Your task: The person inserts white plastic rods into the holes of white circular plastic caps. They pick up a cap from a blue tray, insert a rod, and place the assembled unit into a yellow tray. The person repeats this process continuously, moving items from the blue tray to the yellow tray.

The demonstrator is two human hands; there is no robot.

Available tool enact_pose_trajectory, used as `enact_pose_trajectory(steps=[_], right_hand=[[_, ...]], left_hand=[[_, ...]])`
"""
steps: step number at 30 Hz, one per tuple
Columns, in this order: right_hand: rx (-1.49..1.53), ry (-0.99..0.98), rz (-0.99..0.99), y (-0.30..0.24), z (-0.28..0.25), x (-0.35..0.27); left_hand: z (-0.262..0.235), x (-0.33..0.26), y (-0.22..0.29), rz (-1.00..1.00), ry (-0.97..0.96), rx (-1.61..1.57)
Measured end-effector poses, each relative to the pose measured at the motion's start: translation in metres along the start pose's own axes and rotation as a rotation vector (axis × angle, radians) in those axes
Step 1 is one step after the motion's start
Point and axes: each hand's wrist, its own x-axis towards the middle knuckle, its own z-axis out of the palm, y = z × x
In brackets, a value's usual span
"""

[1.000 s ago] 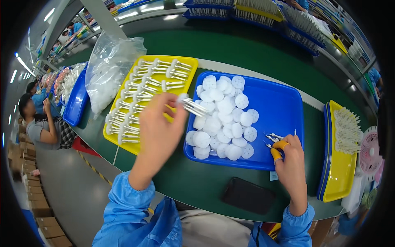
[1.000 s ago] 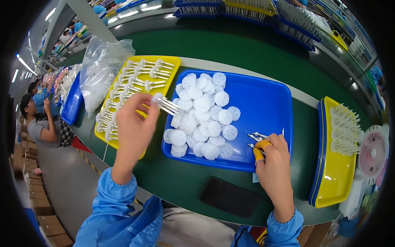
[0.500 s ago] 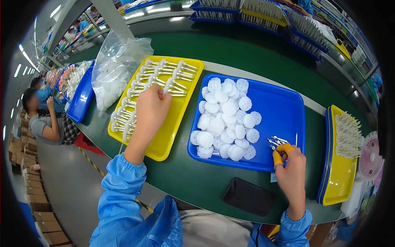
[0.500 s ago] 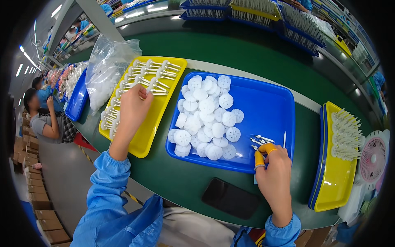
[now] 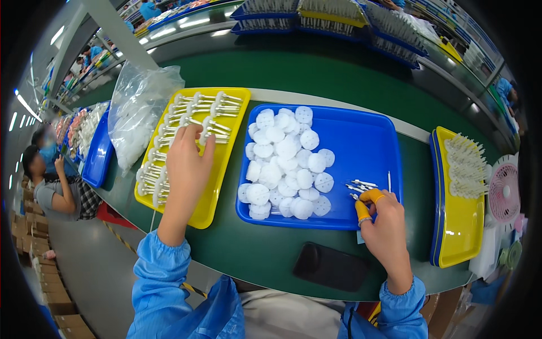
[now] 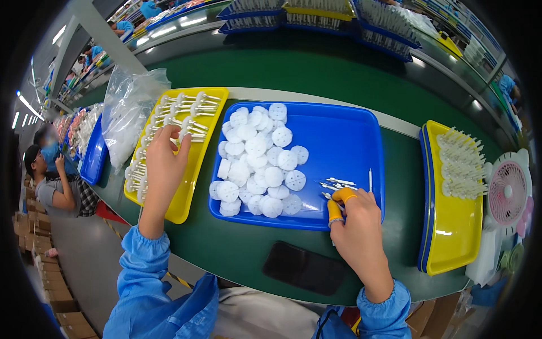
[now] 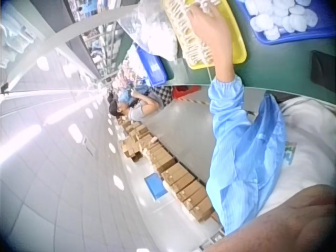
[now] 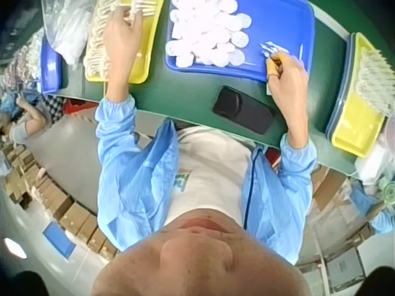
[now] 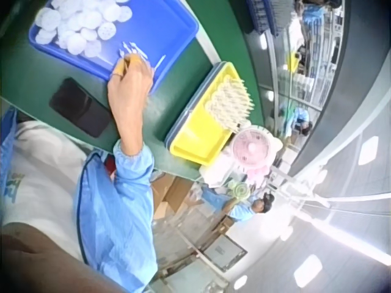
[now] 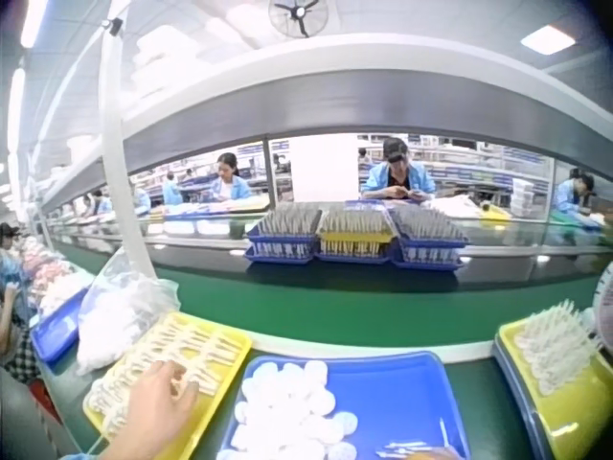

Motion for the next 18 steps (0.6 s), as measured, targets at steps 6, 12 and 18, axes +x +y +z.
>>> enact_pose_trajectory(steps=[6, 12, 18], right_hand=[[0.143, 0.016, 0.025, 0.003, 0.004, -0.002], [0.258, 0.015, -0.158, -0.002, -0.002, 0.001], [0.391, -0.002, -0.17, -0.02, -0.013, 0.001]], left_hand=[[0.009, -0.009, 0.091, 0.271, -0.139, -0.219], [0.026, -0.007, 0.104, 0.337, -0.228, -0.184], [0.014, -0.015, 0.124, 0.186, -0.327, -0.492]])
